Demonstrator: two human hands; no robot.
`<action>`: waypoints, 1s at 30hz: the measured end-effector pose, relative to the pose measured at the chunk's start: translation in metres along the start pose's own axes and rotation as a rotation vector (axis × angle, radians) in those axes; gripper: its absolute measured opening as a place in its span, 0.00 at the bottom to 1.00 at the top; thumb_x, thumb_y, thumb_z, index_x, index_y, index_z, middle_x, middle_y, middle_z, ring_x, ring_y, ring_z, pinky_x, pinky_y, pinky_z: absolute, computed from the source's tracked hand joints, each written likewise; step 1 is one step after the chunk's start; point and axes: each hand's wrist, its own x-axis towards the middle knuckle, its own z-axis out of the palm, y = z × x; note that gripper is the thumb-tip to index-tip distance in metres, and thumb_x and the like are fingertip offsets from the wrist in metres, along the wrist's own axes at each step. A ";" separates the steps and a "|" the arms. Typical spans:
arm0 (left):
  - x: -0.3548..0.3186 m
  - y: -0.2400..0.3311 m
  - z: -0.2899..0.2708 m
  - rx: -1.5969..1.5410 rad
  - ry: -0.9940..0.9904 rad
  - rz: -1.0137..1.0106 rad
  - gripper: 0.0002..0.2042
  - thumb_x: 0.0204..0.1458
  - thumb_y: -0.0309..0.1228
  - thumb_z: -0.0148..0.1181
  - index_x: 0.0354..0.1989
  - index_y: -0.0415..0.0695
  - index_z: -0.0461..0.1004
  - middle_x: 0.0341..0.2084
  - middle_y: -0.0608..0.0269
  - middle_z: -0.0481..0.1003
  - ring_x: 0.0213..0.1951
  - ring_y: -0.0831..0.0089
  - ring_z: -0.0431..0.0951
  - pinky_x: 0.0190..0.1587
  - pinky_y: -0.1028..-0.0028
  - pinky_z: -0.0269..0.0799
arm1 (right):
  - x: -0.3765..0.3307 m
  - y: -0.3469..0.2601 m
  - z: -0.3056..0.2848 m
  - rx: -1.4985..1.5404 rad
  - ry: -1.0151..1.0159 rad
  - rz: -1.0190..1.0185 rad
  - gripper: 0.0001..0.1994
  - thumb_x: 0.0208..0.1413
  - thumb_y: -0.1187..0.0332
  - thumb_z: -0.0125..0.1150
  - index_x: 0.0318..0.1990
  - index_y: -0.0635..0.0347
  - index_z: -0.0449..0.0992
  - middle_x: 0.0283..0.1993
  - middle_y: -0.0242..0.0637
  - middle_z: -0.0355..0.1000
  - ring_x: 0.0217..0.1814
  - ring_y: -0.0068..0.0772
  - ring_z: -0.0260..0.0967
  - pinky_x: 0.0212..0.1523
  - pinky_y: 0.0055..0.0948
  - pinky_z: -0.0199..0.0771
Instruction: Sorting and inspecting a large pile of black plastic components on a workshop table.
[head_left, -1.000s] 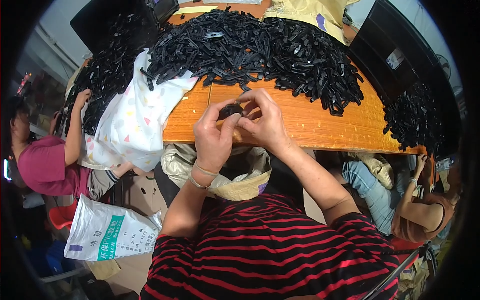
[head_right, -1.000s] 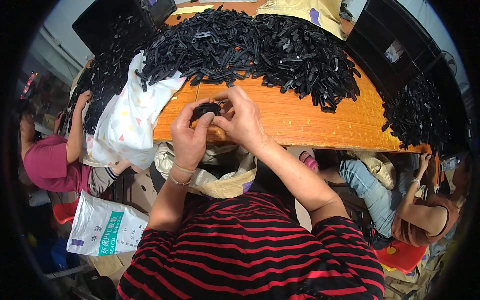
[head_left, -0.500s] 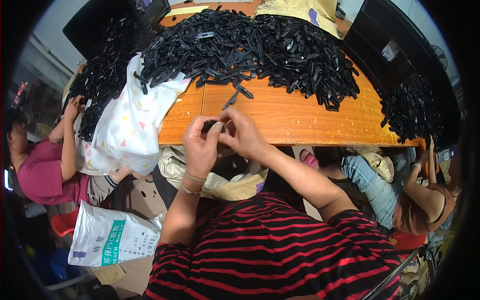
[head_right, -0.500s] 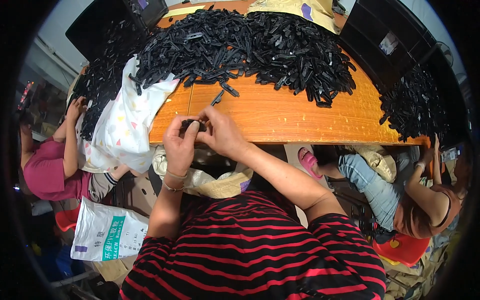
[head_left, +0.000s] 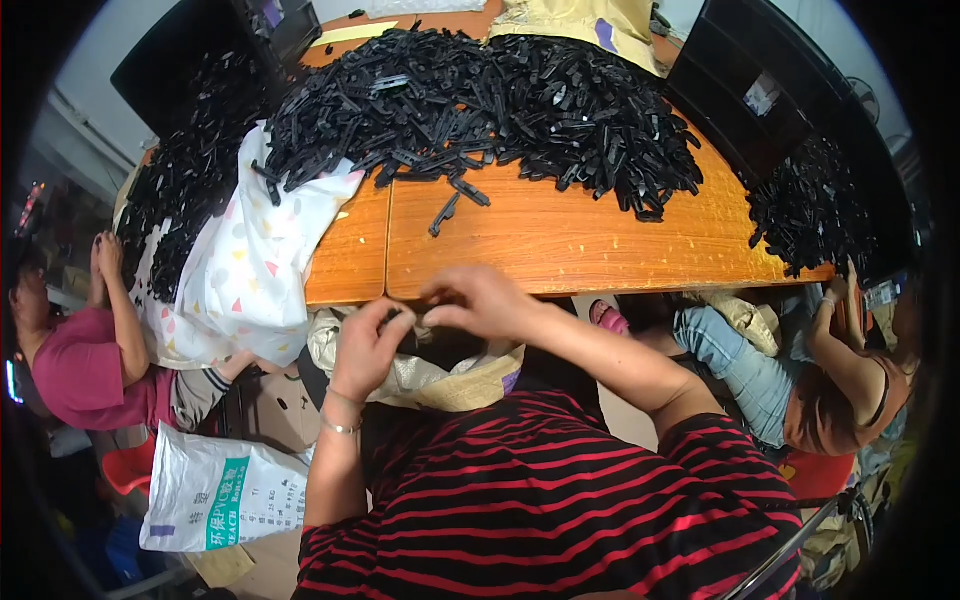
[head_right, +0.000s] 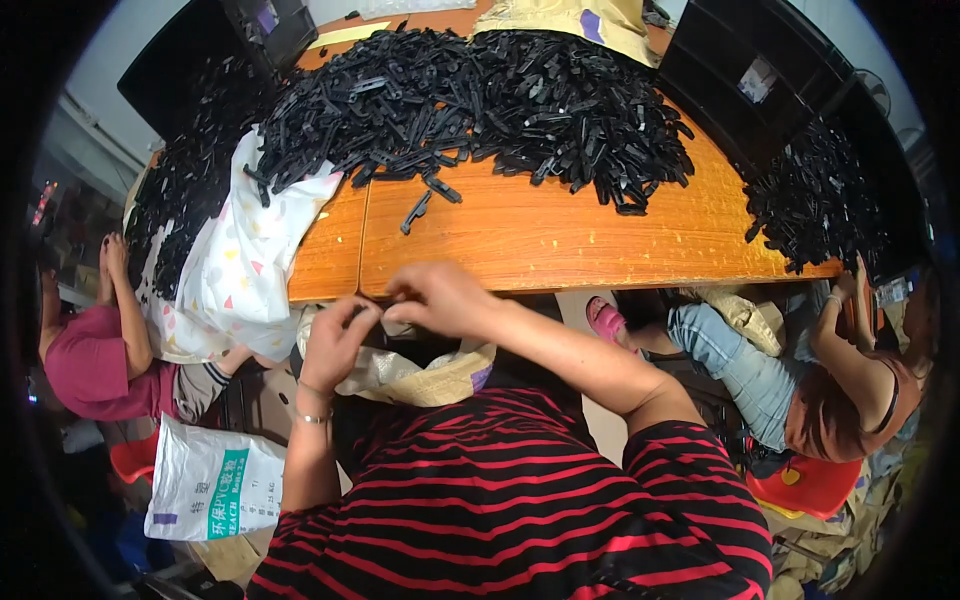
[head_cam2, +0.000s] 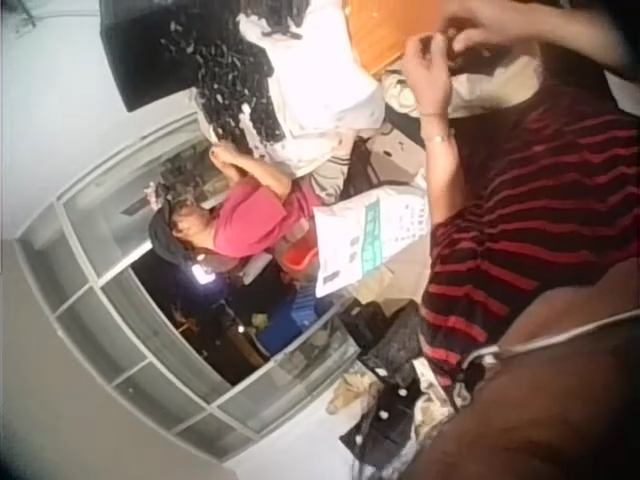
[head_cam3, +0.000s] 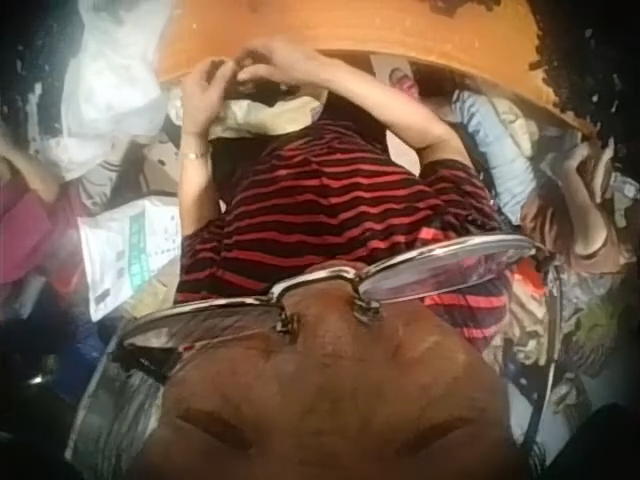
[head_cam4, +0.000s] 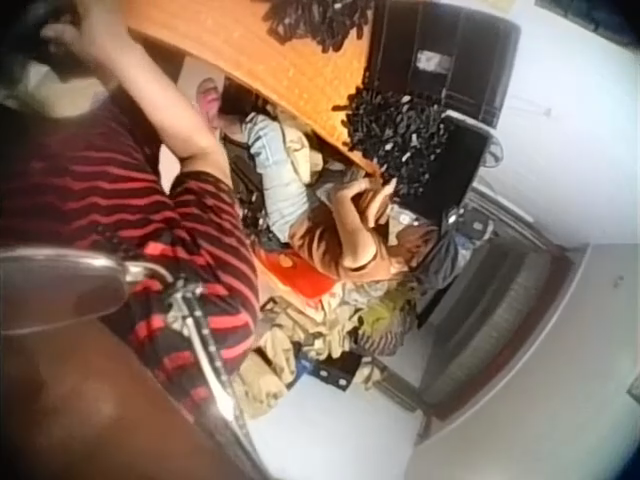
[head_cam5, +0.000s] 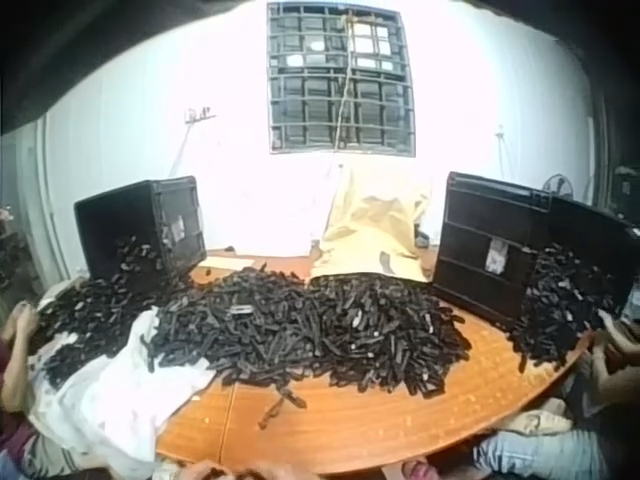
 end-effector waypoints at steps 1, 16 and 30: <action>-0.003 0.003 -0.005 0.152 -0.015 0.116 0.06 0.55 0.27 0.57 0.35 0.36 0.75 0.27 0.64 0.76 0.31 0.80 0.74 0.36 0.80 0.68 | 0.002 0.006 -0.017 -0.018 -0.007 0.036 0.17 0.47 0.59 0.69 0.39 0.62 0.78 0.34 0.44 0.77 0.35 0.40 0.76 0.37 0.32 0.75; 0.135 0.020 0.057 0.580 0.370 0.341 0.08 0.45 0.31 0.64 0.30 0.40 0.75 0.27 0.54 0.75 0.35 0.55 0.75 0.35 0.61 0.70 | 0.048 0.065 -0.135 -0.879 0.174 0.135 0.09 0.44 0.71 0.64 0.31 0.65 0.71 0.35 0.52 0.71 0.36 0.57 0.72 0.39 0.46 0.73; 0.109 0.026 0.053 -0.737 -0.018 -0.022 0.08 0.52 0.24 0.60 0.39 0.36 0.72 0.30 0.64 0.76 0.27 0.80 0.76 0.28 0.80 0.74 | 0.029 0.033 -0.075 0.510 0.286 0.293 0.16 0.57 0.73 0.59 0.52 0.66 0.67 0.27 0.31 0.71 0.22 0.18 0.68 0.23 0.16 0.69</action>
